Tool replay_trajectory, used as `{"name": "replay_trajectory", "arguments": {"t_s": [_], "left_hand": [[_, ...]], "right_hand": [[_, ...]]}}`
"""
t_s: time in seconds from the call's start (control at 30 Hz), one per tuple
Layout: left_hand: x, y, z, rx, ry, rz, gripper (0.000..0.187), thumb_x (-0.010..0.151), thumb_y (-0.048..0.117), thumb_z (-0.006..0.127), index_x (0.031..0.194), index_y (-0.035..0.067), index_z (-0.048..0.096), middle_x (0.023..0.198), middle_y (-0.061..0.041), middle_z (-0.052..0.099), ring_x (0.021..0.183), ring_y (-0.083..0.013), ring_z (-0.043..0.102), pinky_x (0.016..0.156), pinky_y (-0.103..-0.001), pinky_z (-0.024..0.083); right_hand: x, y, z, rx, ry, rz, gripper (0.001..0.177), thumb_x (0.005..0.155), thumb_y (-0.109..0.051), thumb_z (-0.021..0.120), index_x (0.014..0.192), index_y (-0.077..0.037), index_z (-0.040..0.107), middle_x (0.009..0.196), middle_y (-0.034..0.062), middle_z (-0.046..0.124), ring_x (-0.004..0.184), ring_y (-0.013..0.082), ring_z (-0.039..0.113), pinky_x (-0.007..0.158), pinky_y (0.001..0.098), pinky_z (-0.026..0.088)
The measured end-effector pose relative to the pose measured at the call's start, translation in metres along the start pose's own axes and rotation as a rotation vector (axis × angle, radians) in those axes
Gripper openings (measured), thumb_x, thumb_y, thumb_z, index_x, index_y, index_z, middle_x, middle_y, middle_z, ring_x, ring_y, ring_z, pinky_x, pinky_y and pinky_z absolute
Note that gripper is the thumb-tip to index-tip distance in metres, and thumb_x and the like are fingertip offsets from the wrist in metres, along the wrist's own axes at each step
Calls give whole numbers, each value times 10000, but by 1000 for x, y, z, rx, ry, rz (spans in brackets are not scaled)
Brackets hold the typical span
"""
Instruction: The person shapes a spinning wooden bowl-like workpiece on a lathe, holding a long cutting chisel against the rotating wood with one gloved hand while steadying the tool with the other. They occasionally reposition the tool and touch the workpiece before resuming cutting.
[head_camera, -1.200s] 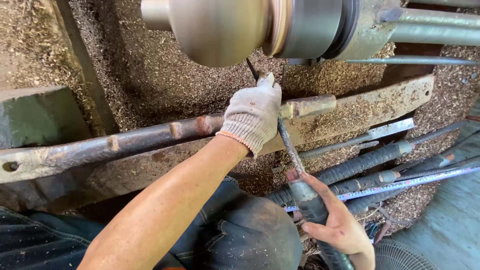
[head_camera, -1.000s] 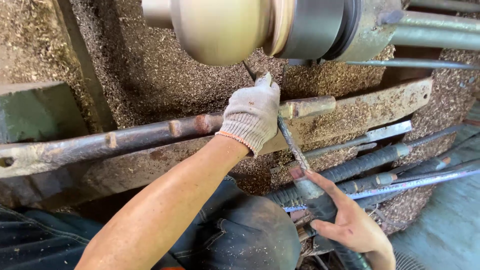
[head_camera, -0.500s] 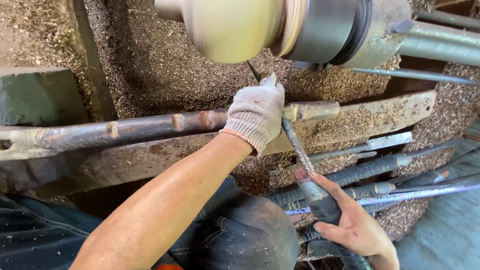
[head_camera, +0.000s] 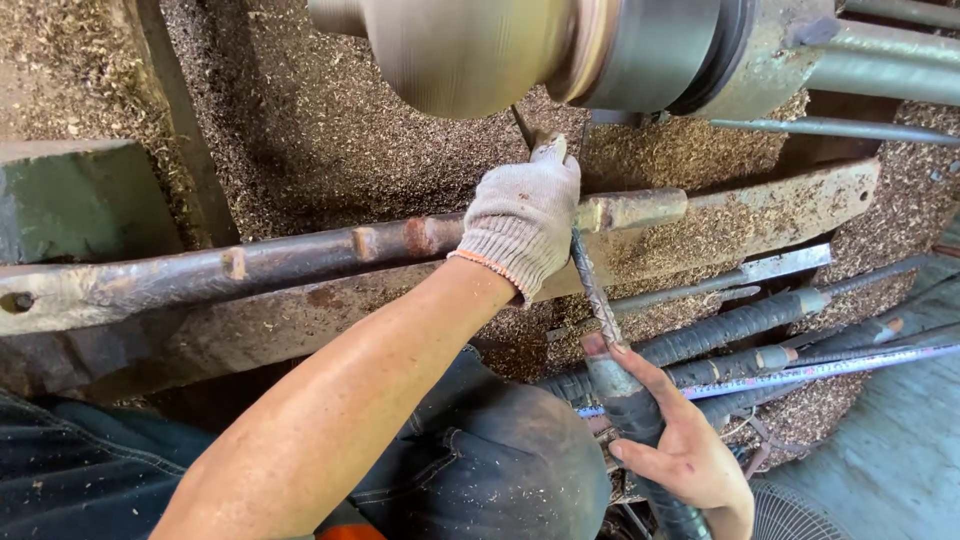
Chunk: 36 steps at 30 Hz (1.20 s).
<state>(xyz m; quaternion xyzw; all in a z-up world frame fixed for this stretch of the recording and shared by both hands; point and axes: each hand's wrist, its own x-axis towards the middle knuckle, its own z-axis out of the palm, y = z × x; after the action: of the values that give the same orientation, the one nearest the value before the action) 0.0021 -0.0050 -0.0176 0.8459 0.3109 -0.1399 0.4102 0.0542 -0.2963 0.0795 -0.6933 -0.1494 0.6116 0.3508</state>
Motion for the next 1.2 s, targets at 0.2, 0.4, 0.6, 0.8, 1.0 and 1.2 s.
{"name": "replay_trajectory", "arguments": {"t_s": [0.2,0.4,0.6,0.8,1.0,1.2], "left_hand": [[-2,2,-10,28,-52,32,248,904,151,606,1141,79,619,1100,-209,685,1020,-393,693,856,-505,564],[3,-1,3,6,26,50,257,910,105,567,1160,54,597,1228,-216,625,975,-405,706,808,-505,580],[-4,10,-18,-195,-43,-208,296,1087,220,478,1346,89,533,1073,-214,699,990,-403,700,854,-506,561],[-2,-1,2,19,55,22,191,878,115,646,1055,54,687,1051,-224,702,953,-386,725,819,-483,586],[1,-2,16,-127,139,-122,217,1029,138,612,1146,-43,644,945,-255,730,912,-416,733,815,-496,588],[-6,0,0,-32,121,7,232,782,132,769,971,11,711,995,-250,699,901,-403,722,784,-489,585]], "right_hand": [[0,6,13,98,46,80,931,729,3,791,1561,-41,375,1493,121,502,1036,198,640,941,370,522],[-2,27,14,180,40,21,920,758,18,802,1569,-22,368,1423,148,520,1037,181,635,942,359,524],[0,-1,2,-91,10,-49,916,734,-36,814,1538,14,378,1571,164,460,1444,223,402,1168,381,293],[8,-29,-29,-177,-140,-34,925,758,-46,787,1567,4,341,1594,161,459,1496,232,351,1205,370,231],[15,-30,-63,-302,-199,49,959,684,23,749,1560,-30,362,1585,127,473,1451,203,381,1173,346,262],[17,-26,-64,-289,-163,43,967,651,22,779,1534,-30,388,1593,130,467,1461,203,381,1186,359,237]]}}
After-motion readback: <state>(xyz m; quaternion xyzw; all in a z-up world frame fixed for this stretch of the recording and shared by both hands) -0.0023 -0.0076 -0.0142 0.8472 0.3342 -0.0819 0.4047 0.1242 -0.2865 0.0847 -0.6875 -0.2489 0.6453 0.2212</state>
